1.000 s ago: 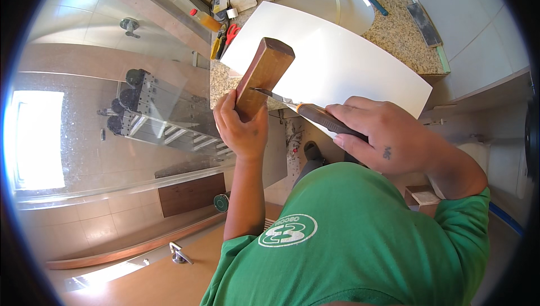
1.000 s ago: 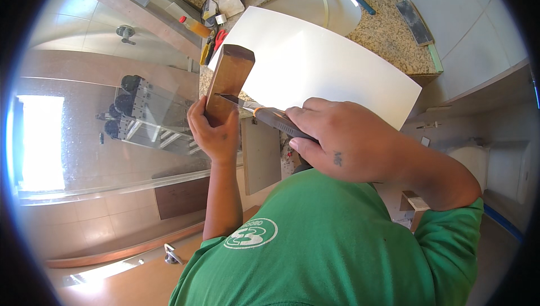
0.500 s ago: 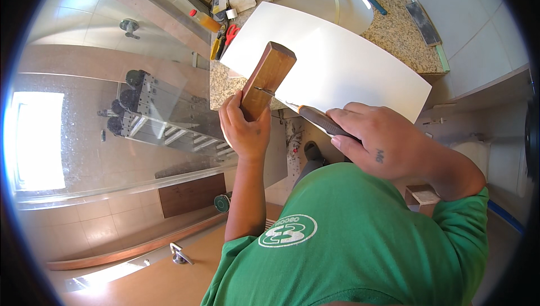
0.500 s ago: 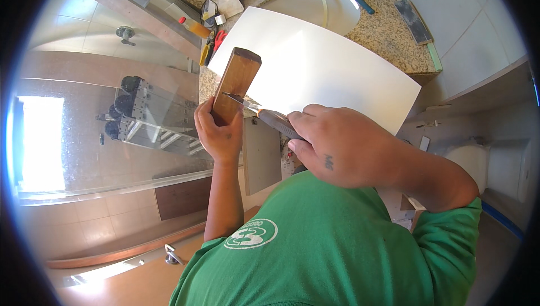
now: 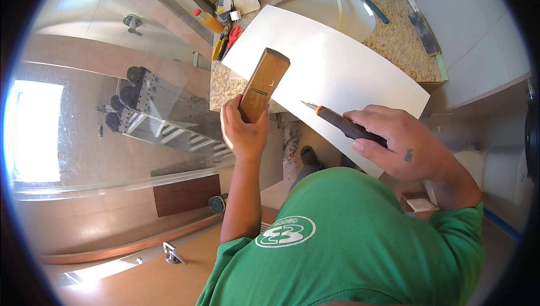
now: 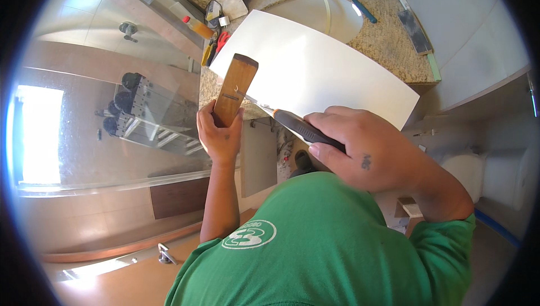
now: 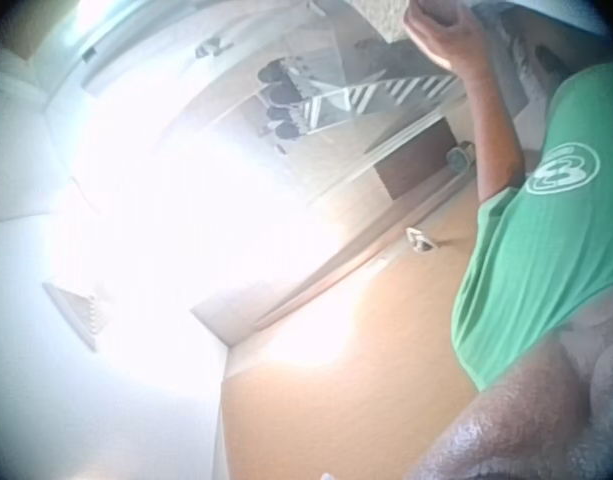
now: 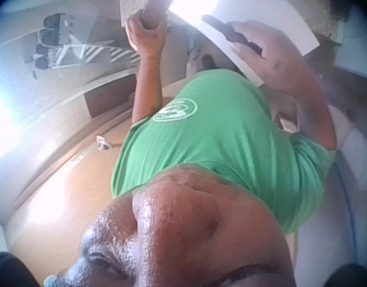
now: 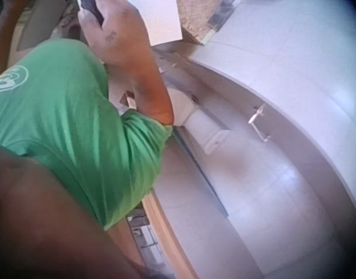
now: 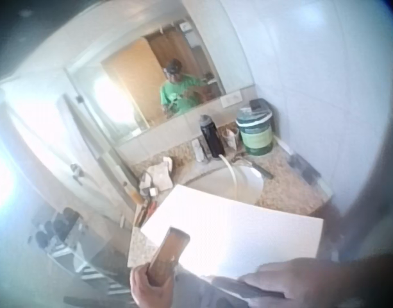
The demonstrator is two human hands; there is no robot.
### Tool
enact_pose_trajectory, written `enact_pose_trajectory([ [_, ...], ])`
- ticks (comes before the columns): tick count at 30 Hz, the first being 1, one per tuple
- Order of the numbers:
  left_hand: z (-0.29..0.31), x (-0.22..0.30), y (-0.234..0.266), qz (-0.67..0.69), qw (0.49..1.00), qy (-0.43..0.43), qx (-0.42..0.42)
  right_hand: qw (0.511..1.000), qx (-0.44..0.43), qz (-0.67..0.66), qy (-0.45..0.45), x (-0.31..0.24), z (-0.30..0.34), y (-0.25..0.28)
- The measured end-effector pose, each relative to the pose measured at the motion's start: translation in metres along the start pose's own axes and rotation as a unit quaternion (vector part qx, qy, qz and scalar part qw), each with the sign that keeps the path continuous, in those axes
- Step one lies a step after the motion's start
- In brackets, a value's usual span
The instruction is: The person smooths the edges of a white rectangular board using a hand plane and a sanding block. They adjust the plane blade with a utility knife and repeatedly plane and sand the board edges on a bathroom countertop.
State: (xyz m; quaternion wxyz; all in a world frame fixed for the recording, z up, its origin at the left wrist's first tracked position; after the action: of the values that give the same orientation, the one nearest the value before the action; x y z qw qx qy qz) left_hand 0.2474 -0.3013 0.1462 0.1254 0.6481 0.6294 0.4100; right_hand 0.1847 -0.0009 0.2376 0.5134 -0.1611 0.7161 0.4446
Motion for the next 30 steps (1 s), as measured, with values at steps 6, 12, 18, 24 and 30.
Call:
enact_pose_trajectory([
  [6, 0.011, -0.038, -0.004, 0.102, 0.981, 0.162, -0.043, 0.991, 0.069, 0.015, 0.111, 0.022, 0.023, 0.061],
  [12, 0.026, -0.048, 0.004, 0.052, 0.985, 0.158, -0.039, 0.922, 0.291, -0.237, -0.091, 0.139, 0.034, 0.161],
  [18, 0.034, -0.052, 0.006, 0.051, 0.983, 0.171, -0.04, 0.893, 0.328, 0.218, -0.216, 0.21, 0.045, 0.14],
  [24, 0.036, -0.057, 0.006, 0.055, 0.979, 0.192, -0.039, 0.889, 0.302, 0.292, -0.184, 0.214, 0.037, 0.134],
  [30, 0.039, -0.056, 0.007, 0.086, 0.975, 0.203, -0.043, 0.889, 0.342, 0.265, -0.151, 0.262, 0.034, 0.131],
])
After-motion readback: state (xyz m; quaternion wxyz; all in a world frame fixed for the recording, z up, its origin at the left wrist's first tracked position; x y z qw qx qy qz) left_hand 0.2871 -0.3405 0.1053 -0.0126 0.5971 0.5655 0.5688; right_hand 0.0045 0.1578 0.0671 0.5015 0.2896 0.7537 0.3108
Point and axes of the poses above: each hand's wrist, its own z-axis away from the middle knuckle, its own y-axis out of the back of the hand, x = y × z, the point moved 4 cm from there along -z, towards the middle knuckle, and after that the axes turned 1 degree about y, right-handed, at the moved point
